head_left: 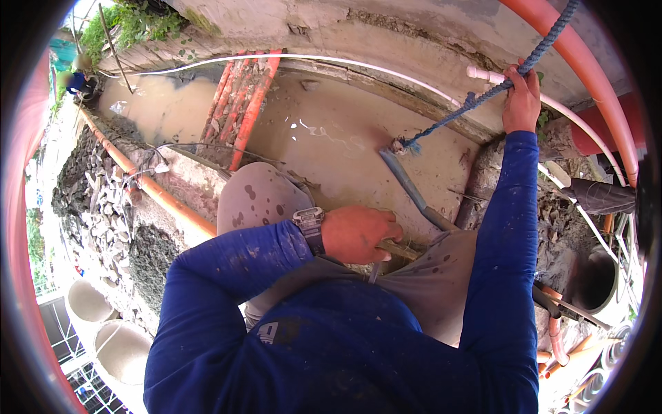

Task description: The person installs an electrical outlet onto a concrete ledge at a construction site. They position the outlet, secure it with a tool, and then handle a rope and a pipe in the muddy trench.

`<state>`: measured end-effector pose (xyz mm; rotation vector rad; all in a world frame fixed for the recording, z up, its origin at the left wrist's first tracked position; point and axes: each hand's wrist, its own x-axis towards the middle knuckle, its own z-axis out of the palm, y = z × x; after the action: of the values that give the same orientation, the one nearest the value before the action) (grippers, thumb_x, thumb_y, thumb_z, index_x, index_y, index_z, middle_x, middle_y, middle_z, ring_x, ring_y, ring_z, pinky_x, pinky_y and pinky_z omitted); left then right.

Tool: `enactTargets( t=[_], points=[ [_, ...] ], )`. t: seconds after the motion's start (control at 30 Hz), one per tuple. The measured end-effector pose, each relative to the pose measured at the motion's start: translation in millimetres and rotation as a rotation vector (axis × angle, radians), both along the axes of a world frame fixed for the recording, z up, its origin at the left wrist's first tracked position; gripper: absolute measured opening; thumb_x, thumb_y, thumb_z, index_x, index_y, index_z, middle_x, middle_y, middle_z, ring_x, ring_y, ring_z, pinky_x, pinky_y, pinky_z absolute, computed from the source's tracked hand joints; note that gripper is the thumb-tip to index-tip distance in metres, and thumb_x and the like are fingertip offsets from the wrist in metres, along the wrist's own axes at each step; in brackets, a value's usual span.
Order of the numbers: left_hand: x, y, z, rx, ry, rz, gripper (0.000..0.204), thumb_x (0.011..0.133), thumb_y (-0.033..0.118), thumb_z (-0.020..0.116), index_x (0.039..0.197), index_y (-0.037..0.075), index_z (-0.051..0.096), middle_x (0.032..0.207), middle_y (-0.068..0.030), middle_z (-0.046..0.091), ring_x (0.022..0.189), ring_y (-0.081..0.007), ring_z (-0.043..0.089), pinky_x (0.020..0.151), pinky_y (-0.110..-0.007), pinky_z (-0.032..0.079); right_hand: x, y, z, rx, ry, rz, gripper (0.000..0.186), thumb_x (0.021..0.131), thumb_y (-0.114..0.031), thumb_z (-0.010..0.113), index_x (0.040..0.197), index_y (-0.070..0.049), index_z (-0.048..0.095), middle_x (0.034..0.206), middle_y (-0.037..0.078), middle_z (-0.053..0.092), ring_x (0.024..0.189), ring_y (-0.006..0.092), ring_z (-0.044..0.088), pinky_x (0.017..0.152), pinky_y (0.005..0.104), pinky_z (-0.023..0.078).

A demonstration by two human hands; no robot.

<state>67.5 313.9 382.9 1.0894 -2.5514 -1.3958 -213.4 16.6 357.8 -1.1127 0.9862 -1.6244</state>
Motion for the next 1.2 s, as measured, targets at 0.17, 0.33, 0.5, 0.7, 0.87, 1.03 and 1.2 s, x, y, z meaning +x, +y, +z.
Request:
enactTargets(
  t=[0.17,0.33,0.5,0.7,0.87,1.03,1.2],
  points=[
    [-0.6,-0.3,-2.7,0.004,-0.005,0.0,0.039,0.089,0.028,0.068,0.121,0.007,0.061,0.118,-0.0147,0.06,0.104,-0.0379,0.063,0.088,-0.048,0.052,-3.4,-1.3,-0.7,0.012,0.024,-0.01,0.039,0.092,-0.006,0.062,0.13,0.001,0.054,0.112,0.007,0.062,0.105,0.0172,0.059,0.096,0.0282,0.043],
    [4.5,1.1,-5.8,-0.002,0.036,0.024,0.04,0.088,0.027,0.068,0.121,0.006,0.061,0.115,-0.0149,0.059,0.105,-0.0374,0.062,0.089,-0.047,0.051,-3.0,5.0,1.7,-0.041,0.269,-0.016,0.036,0.094,-0.001,0.058,0.129,-0.001,0.056,0.119,0.006,0.061,0.11,0.0166,0.06,0.098,0.0299,0.044],
    [3.5,0.9,-4.8,-0.009,0.011,0.009,0.041,0.088,0.027,0.067,0.122,0.006,0.061,0.115,-0.0153,0.059,0.106,-0.0374,0.062,0.089,-0.047,0.051,6.2,9.3,7.9,0.0,0.087,-0.013,0.038,0.094,-0.01,0.063,0.13,-0.001,0.053,0.107,0.004,0.062,0.104,0.0148,0.058,0.096,0.0288,0.04],
    [1.8,-0.6,-1.9,-0.003,-0.001,-0.01,0.041,0.088,0.026,0.067,0.123,0.006,0.06,0.117,-0.0162,0.059,0.106,-0.0383,0.062,0.09,-0.048,0.051,5.8,8.2,8.4,0.053,0.065,-0.018,0.036,0.096,-0.014,0.061,0.131,-0.008,0.055,0.111,0.0,0.063,0.108,0.0122,0.058,0.095,0.0263,0.036],
    [2.1,-0.1,-1.7,0.006,0.0,-0.007,0.042,0.088,0.026,0.067,0.124,0.006,0.06,0.118,-0.0164,0.059,0.106,-0.0384,0.062,0.089,-0.048,0.051,8.0,8.7,8.6,0.068,0.081,-0.019,0.039,0.096,-0.015,0.06,0.134,-0.007,0.053,0.111,0.001,0.063,0.109,0.0129,0.058,0.095,0.0244,0.036],
    [3.1,0.5,-4.0,-0.009,0.007,-0.006,0.043,0.087,0.026,0.068,0.125,0.006,0.059,0.119,-0.0162,0.059,0.107,-0.038,0.061,0.089,-0.048,0.051,-3.8,3.1,0.8,-0.013,0.271,-0.04,0.036,0.091,0.004,0.053,0.125,-0.005,0.061,0.125,0.006,0.06,0.115,0.018,0.059,0.1,0.0288,0.043],
    [5.1,3.2,-7.7,-0.019,0.04,0.005,0.041,0.087,0.027,0.068,0.122,0.006,0.06,0.116,-0.0155,0.059,0.107,-0.0374,0.061,0.088,-0.048,0.051,-7.9,0.5,-2.6,-0.068,0.532,-0.072,0.046,0.081,0.016,0.048,0.119,-0.004,0.065,0.138,0.012,0.054,0.124,0.0271,0.057,0.105,0.0341,0.047]
  ],
)
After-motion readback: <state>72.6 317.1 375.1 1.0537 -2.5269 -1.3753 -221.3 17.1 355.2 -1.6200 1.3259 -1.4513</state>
